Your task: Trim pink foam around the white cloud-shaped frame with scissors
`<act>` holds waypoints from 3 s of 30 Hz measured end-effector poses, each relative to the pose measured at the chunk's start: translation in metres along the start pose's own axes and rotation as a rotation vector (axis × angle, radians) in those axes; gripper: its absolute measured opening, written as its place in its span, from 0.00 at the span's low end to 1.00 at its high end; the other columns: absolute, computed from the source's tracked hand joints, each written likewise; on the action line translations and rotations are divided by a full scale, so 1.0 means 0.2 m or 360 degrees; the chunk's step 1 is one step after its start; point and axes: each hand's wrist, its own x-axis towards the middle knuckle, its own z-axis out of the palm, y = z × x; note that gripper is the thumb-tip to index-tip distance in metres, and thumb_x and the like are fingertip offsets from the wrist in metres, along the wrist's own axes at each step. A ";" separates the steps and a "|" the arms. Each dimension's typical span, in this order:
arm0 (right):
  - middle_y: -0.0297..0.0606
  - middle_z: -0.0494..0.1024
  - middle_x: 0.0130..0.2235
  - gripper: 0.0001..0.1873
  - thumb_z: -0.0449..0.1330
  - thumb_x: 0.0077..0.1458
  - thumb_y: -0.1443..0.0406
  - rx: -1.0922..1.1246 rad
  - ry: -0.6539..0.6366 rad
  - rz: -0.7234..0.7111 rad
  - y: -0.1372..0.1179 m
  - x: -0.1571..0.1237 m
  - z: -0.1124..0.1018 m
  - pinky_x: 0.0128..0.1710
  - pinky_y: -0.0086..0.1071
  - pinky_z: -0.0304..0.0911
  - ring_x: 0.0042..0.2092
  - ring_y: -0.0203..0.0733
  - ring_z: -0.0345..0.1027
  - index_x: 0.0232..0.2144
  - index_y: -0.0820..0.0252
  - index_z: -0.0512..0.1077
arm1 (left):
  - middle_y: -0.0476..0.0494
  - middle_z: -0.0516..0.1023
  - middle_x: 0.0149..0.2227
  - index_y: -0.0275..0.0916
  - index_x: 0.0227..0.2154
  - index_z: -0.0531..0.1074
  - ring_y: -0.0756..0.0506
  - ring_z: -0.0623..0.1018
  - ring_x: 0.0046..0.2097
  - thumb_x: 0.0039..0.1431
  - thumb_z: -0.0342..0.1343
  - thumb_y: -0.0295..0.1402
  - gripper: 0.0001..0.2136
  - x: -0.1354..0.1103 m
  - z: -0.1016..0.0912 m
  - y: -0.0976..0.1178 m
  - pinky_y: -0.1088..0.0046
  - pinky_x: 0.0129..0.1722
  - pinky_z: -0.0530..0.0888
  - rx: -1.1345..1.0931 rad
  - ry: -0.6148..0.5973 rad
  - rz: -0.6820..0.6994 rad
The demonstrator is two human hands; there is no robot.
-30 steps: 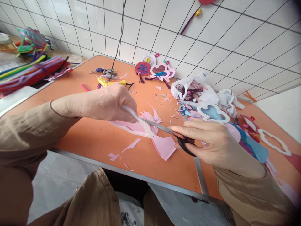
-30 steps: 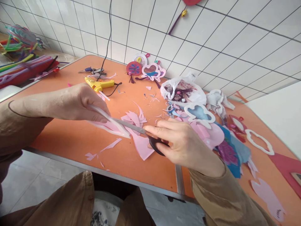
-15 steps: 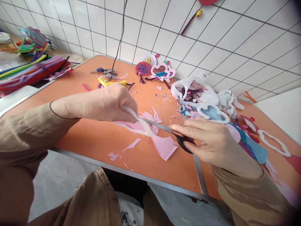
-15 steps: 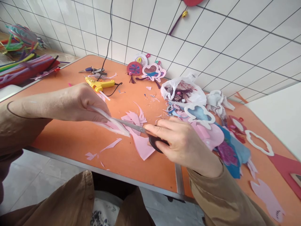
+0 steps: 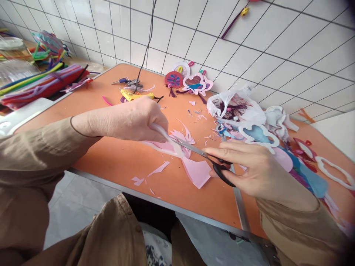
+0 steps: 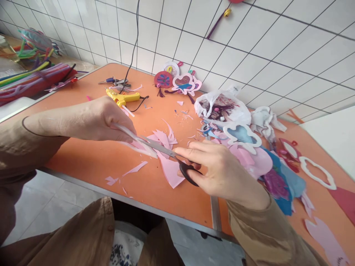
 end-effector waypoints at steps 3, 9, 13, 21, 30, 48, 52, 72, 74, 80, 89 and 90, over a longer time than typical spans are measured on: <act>0.32 0.72 0.26 0.15 0.57 0.58 0.74 -0.0013 0.0006 -0.0006 0.01 0.00 0.01 0.27 0.33 0.60 0.26 0.36 0.65 0.45 0.58 0.76 | 0.45 0.78 0.24 0.31 0.31 0.83 0.52 0.67 0.26 0.58 0.59 0.28 0.08 -0.01 0.00 0.02 0.75 0.27 0.59 0.0008 -0.0006 0.0023; 0.31 0.71 0.27 0.16 0.59 0.59 0.74 0.0016 0.0058 -0.0029 0.04 -0.03 0.04 0.28 0.32 0.59 0.26 0.35 0.63 0.47 0.55 0.76 | 0.47 0.78 0.24 0.30 0.34 0.85 0.54 0.64 0.26 0.60 0.59 0.25 0.08 -0.02 0.00 0.04 0.77 0.27 0.58 0.0034 -0.0007 0.0012; 0.32 0.74 0.28 0.16 0.58 0.59 0.75 -0.0031 0.0038 -0.0044 0.04 -0.02 0.04 0.27 0.32 0.60 0.26 0.35 0.65 0.46 0.55 0.76 | 0.47 0.77 0.24 0.32 0.34 0.85 0.53 0.63 0.25 0.61 0.58 0.27 0.10 -0.03 0.00 0.05 0.75 0.26 0.57 0.0055 -0.0037 0.0024; 0.32 0.73 0.28 0.17 0.60 0.58 0.76 -0.0144 0.0094 -0.0074 0.02 -0.03 0.03 0.29 0.34 0.61 0.27 0.37 0.65 0.47 0.55 0.75 | 0.48 0.76 0.23 0.35 0.28 0.82 0.52 0.68 0.25 0.59 0.59 0.32 0.09 -0.02 -0.01 0.04 0.76 0.25 0.59 -0.0019 -0.0039 -0.0034; 0.31 0.73 0.28 0.22 0.60 0.57 0.77 -0.0151 0.0136 -0.0033 0.03 -0.05 0.06 0.29 0.36 0.59 0.28 0.39 0.62 0.49 0.50 0.74 | 0.49 0.74 0.23 0.32 0.24 0.74 0.54 0.68 0.26 0.60 0.58 0.32 0.11 -0.02 -0.01 0.02 0.79 0.25 0.59 -0.0143 -0.0053 -0.0061; 0.33 0.80 0.31 0.17 0.62 0.57 0.73 0.0155 0.0387 0.0197 0.04 0.00 0.07 0.27 0.33 0.70 0.27 0.38 0.72 0.47 0.52 0.77 | 0.48 0.78 0.25 0.33 0.31 0.82 0.51 0.74 0.27 0.58 0.59 0.33 0.10 -0.02 -0.04 0.03 0.77 0.24 0.62 -0.0224 -0.0023 -0.0106; 0.38 0.84 0.37 0.18 0.57 0.58 0.72 -0.0087 0.0280 0.0460 0.14 -0.01 0.12 0.31 0.35 0.72 0.32 0.42 0.77 0.49 0.55 0.76 | 0.46 0.80 0.26 0.32 0.31 0.83 0.50 0.76 0.28 0.57 0.60 0.33 0.10 -0.02 -0.02 0.02 0.77 0.23 0.63 -0.0278 0.0037 -0.0059; 0.35 0.82 0.28 0.16 0.64 0.49 0.64 0.0007 -0.0335 0.1140 0.36 0.06 0.13 0.29 0.33 0.67 0.30 0.44 0.76 0.41 0.57 0.83 | 0.43 0.81 0.26 0.33 0.26 0.81 0.46 0.77 0.27 0.49 0.68 0.42 0.14 0.01 0.03 -0.02 0.74 0.23 0.69 -0.0903 0.0228 -0.0088; 0.42 0.85 0.37 0.19 0.58 0.57 0.59 0.0103 -0.0142 0.1147 0.30 0.09 0.08 0.35 0.37 0.72 0.37 0.46 0.79 0.46 0.60 0.81 | 0.42 0.81 0.26 0.33 0.26 0.81 0.46 0.77 0.27 0.49 0.68 0.44 0.15 0.02 0.03 -0.03 0.74 0.23 0.69 -0.0917 0.0241 -0.0092; 0.41 0.85 0.41 0.17 0.68 0.51 0.54 0.0738 0.0377 0.0602 -0.07 0.29 0.04 0.42 0.42 0.72 0.41 0.48 0.78 0.42 0.54 0.80 | 0.43 0.79 0.24 0.34 0.25 0.82 0.47 0.75 0.26 0.48 0.68 0.44 0.15 0.02 0.04 -0.03 0.75 0.21 0.67 -0.0888 0.0273 -0.0093; 0.31 0.76 0.25 0.06 0.66 0.53 0.64 0.0697 0.0722 0.0512 -0.10 0.34 0.15 0.30 0.34 0.61 0.28 0.37 0.67 0.25 0.56 0.77 | 0.46 0.77 0.23 0.33 0.30 0.82 0.50 0.72 0.24 0.49 0.70 0.42 0.15 0.00 0.02 -0.04 0.77 0.20 0.63 -0.0825 0.0314 -0.0058; 0.31 0.76 0.25 0.06 0.66 0.53 0.64 0.0731 0.0753 0.0498 -0.09 0.33 0.14 0.29 0.33 0.60 0.28 0.36 0.66 0.25 0.56 0.77 | 0.45 0.78 0.24 0.32 0.31 0.82 0.50 0.73 0.25 0.48 0.71 0.42 0.16 -0.01 0.01 -0.05 0.76 0.21 0.65 -0.0883 0.0311 -0.0046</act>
